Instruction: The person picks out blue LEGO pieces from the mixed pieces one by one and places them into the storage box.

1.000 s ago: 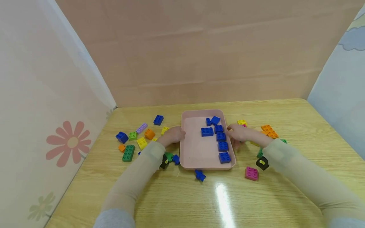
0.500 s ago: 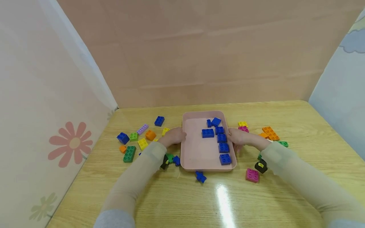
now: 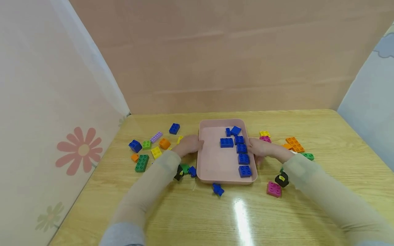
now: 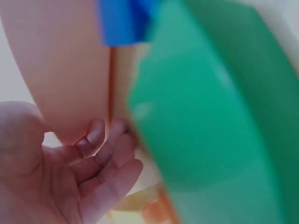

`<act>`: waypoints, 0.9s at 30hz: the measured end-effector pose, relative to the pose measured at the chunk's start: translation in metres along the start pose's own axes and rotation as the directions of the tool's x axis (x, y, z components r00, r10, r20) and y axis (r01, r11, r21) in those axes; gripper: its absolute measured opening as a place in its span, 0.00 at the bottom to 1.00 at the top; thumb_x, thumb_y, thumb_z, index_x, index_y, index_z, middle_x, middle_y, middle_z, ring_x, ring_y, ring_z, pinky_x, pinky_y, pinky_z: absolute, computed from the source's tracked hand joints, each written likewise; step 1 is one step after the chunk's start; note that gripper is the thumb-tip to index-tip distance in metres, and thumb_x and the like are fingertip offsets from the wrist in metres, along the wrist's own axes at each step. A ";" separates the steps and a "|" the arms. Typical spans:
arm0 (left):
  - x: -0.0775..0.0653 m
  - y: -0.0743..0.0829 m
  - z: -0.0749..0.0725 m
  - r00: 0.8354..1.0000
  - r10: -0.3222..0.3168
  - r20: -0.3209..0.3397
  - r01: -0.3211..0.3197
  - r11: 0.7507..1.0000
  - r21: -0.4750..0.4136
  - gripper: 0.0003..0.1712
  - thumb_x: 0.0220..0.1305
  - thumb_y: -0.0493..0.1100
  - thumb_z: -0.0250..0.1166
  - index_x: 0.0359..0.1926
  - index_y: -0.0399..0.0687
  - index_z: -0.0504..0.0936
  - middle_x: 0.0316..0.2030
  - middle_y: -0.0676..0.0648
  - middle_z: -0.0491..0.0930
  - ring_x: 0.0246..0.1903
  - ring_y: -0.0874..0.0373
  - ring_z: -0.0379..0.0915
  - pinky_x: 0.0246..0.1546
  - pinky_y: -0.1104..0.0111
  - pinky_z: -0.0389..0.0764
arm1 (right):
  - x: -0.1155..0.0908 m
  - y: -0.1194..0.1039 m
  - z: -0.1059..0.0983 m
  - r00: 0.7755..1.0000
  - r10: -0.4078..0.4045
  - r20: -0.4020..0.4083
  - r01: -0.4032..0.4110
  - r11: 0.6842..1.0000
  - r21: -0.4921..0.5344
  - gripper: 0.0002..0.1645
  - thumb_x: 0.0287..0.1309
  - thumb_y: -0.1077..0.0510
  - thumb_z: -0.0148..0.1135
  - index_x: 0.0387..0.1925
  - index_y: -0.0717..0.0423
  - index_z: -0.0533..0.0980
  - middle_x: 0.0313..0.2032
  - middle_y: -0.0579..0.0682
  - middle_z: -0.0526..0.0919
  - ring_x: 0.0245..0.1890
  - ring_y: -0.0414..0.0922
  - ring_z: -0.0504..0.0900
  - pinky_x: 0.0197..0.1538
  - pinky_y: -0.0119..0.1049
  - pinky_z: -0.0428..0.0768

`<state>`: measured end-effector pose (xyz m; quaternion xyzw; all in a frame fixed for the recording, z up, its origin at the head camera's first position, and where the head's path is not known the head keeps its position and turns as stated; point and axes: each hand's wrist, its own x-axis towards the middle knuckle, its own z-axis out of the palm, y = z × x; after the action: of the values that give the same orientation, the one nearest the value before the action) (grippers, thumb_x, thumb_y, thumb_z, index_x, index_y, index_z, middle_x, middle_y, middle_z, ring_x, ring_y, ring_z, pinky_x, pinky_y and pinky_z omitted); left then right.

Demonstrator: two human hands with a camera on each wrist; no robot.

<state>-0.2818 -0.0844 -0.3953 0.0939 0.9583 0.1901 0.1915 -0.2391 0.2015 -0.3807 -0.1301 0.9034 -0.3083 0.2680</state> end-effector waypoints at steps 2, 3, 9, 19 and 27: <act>-0.008 -0.001 -0.007 0.999 0.018 -0.036 -0.018 1.000 -0.006 0.20 0.74 0.54 0.49 0.34 0.44 0.75 0.22 0.48 0.72 0.19 0.55 0.68 0.20 0.68 0.67 | -0.001 -0.001 0.001 1.000 -0.003 -0.014 0.002 1.000 -0.013 0.14 0.72 0.67 0.37 0.50 0.78 0.58 0.27 0.60 0.76 0.16 0.44 0.80 0.23 0.36 0.80; -0.014 -0.001 -0.010 0.998 0.027 -0.056 -0.027 1.000 -0.010 0.20 0.74 0.55 0.50 0.36 0.44 0.75 0.23 0.47 0.73 0.20 0.55 0.69 0.19 0.68 0.68 | -0.001 -0.001 0.002 1.000 -0.003 -0.020 0.003 1.000 -0.019 0.14 0.72 0.67 0.37 0.50 0.78 0.58 0.27 0.60 0.76 0.16 0.44 0.80 0.23 0.36 0.80; -0.050 -0.005 -0.019 0.959 0.212 -0.186 -0.199 0.976 0.087 0.20 0.74 0.56 0.51 0.50 0.46 0.75 0.37 0.46 0.81 0.24 0.58 0.73 0.25 0.69 0.75 | -0.002 -0.004 0.002 1.000 -0.003 -0.012 0.003 0.999 -0.038 0.18 0.72 0.66 0.37 0.54 0.81 0.56 0.28 0.61 0.77 0.16 0.45 0.81 0.23 0.36 0.80; -0.122 0.013 0.015 0.561 0.827 0.032 -0.735 0.480 0.479 0.15 0.72 0.47 0.56 0.54 0.46 0.76 0.52 0.49 0.77 0.48 0.59 0.75 0.45 0.72 0.76 | 0.002 -0.005 0.007 1.000 -0.005 -0.007 0.005 0.999 -0.054 0.22 0.69 0.68 0.37 0.58 0.84 0.52 0.36 0.68 0.75 0.17 0.51 0.83 0.21 0.38 0.80; -0.143 0.021 0.041 0.358 0.889 0.285 -0.755 0.096 0.649 0.14 0.73 0.43 0.54 0.56 0.52 0.78 0.53 0.53 0.77 0.54 0.62 0.71 0.52 0.72 0.71 | 0.007 -0.009 0.014 0.999 -0.022 -0.038 0.017 0.994 -0.111 0.21 0.69 0.68 0.36 0.54 0.85 0.50 0.30 0.69 0.74 0.16 0.54 0.82 0.19 0.39 0.80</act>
<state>-0.1326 -0.0882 -0.3747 0.6593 0.7398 -0.1019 -0.0869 -0.2361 0.1845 -0.3872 -0.1475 0.9228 -0.2629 0.2397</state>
